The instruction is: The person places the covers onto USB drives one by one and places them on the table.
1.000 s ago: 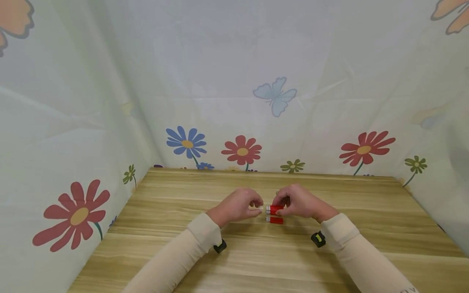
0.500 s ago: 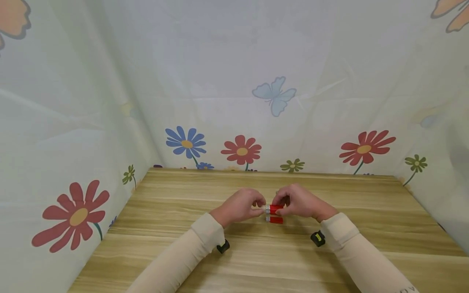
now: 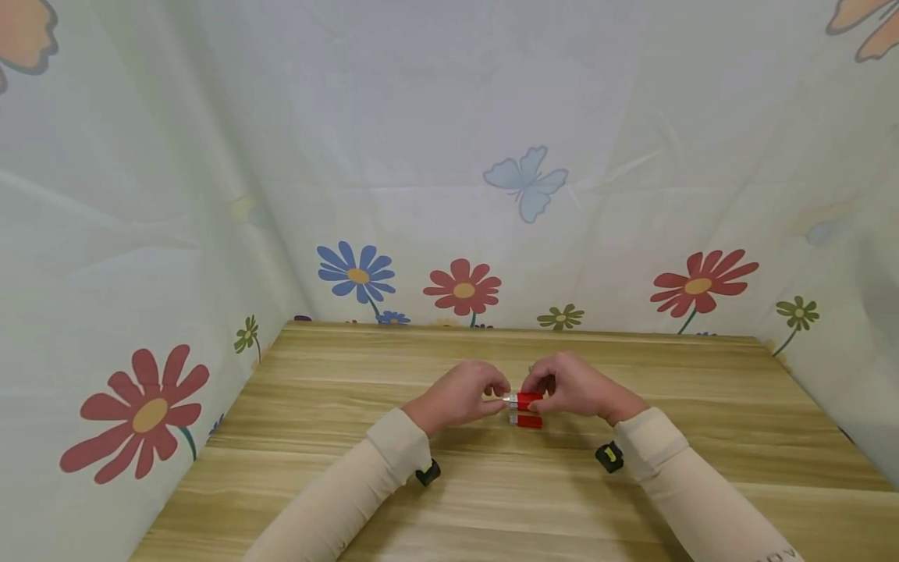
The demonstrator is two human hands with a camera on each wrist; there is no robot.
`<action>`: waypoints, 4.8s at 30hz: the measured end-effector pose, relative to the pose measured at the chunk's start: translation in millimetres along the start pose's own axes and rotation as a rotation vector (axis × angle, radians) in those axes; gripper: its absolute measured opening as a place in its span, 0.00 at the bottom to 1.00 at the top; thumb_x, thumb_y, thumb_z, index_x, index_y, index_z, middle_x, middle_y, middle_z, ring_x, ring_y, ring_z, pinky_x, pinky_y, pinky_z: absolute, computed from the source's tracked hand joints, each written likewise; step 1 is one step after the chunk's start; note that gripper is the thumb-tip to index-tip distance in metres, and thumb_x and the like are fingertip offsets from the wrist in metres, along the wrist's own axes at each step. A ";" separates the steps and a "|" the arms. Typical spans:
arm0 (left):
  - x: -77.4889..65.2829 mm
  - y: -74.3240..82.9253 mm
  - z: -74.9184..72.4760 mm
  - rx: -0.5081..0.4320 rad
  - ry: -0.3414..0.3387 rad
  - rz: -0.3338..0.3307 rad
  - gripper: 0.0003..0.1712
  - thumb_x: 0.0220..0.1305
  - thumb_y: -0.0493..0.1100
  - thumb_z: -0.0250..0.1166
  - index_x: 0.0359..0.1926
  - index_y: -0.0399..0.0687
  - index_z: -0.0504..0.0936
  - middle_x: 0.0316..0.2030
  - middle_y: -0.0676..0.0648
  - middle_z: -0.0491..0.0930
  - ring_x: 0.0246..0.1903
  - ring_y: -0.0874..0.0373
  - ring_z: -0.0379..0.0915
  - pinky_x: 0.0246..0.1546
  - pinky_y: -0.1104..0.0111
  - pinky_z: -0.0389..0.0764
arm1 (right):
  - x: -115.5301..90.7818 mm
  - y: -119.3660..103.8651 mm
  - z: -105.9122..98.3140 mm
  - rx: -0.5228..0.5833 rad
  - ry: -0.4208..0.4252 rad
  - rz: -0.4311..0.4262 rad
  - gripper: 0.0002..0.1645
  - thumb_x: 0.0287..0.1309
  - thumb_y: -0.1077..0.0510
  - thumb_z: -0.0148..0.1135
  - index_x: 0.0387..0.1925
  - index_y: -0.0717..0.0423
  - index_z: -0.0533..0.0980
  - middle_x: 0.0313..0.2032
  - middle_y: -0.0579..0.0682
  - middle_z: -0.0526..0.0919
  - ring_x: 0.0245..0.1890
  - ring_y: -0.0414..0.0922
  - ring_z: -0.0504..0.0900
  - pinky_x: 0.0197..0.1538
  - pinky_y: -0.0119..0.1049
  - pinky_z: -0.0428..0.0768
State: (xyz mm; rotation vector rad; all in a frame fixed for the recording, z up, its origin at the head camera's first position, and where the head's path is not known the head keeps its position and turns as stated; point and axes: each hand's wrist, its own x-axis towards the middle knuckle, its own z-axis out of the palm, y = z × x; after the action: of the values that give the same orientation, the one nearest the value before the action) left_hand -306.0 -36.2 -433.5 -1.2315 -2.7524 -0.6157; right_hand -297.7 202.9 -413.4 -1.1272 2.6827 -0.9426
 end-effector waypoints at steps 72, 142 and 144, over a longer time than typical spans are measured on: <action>8.5 -13.0 0.4 -0.030 0.127 0.087 0.11 0.64 0.45 0.73 0.46 0.51 0.90 0.35 0.56 0.87 0.30 0.69 0.75 0.36 0.82 0.78 | 7.3 14.6 0.9 0.066 0.132 0.021 0.10 0.56 0.58 0.76 0.41 0.48 0.87 0.35 0.42 0.88 0.31 0.40 0.82 0.37 0.36 0.84; 60.4 -21.1 38.7 0.073 -0.150 -0.167 0.05 0.67 0.43 0.70 0.35 0.47 0.89 0.29 0.54 0.83 0.29 0.62 0.74 0.36 0.75 0.77 | 21.7 53.0 14.8 -0.100 -0.016 0.173 0.07 0.55 0.68 0.73 0.37 0.62 0.87 0.36 0.53 0.88 0.36 0.45 0.86 0.41 0.37 0.86; 60.5 -21.6 39.3 0.079 -0.152 -0.167 0.05 0.67 0.43 0.70 0.35 0.47 0.89 0.29 0.54 0.83 0.30 0.62 0.74 0.36 0.74 0.77 | 21.6 52.8 14.2 -0.092 -0.018 0.179 0.07 0.55 0.67 0.73 0.38 0.61 0.87 0.37 0.53 0.89 0.37 0.44 0.86 0.41 0.37 0.86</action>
State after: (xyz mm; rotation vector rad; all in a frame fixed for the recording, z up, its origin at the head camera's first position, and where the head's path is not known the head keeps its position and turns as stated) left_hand -358.8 8.3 -463.7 -1.0829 -2.9955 -0.4361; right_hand -341.9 209.6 -451.7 -0.8861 2.7811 -0.7843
